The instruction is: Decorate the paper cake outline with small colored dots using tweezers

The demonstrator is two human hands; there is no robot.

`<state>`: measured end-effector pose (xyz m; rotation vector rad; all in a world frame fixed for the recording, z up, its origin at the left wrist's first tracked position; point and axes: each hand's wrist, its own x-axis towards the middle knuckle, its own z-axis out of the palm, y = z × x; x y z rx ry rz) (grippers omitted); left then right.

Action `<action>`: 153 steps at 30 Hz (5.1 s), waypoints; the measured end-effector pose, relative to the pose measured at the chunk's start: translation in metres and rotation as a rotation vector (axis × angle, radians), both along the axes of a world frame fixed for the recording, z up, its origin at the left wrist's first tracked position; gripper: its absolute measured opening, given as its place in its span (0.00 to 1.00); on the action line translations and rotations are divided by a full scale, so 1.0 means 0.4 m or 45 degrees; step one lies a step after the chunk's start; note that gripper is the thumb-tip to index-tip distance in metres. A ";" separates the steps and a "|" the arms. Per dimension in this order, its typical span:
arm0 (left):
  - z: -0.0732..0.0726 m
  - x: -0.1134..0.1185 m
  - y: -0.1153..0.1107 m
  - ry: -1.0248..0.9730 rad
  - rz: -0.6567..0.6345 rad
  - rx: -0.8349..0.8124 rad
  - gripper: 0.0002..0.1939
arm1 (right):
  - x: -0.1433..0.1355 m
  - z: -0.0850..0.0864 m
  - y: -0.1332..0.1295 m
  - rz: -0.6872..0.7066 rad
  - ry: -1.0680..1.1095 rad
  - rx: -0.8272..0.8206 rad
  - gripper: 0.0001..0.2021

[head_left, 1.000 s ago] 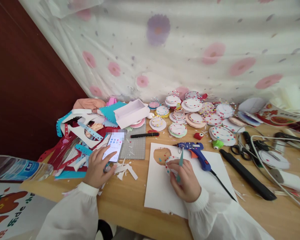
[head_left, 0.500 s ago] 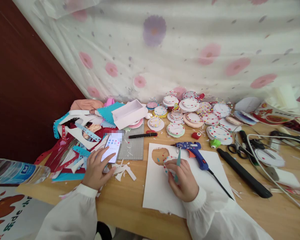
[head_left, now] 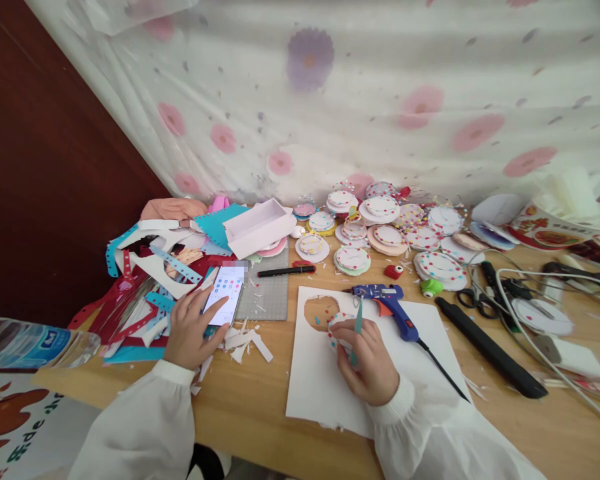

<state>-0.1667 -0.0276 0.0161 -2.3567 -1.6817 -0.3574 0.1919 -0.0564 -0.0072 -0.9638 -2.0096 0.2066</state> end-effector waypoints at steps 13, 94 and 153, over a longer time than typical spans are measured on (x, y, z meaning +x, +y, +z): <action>0.003 0.010 -0.023 0.020 -0.174 0.020 0.16 | 0.002 -0.009 -0.001 0.016 0.003 -0.004 0.16; 0.019 0.018 0.082 0.006 0.333 -0.082 0.31 | 0.003 -0.006 -0.001 -0.005 -0.003 0.001 0.16; 0.012 0.502 0.027 -0.627 -0.477 -0.486 0.35 | 0.094 0.066 0.009 -0.414 1.008 -0.315 0.19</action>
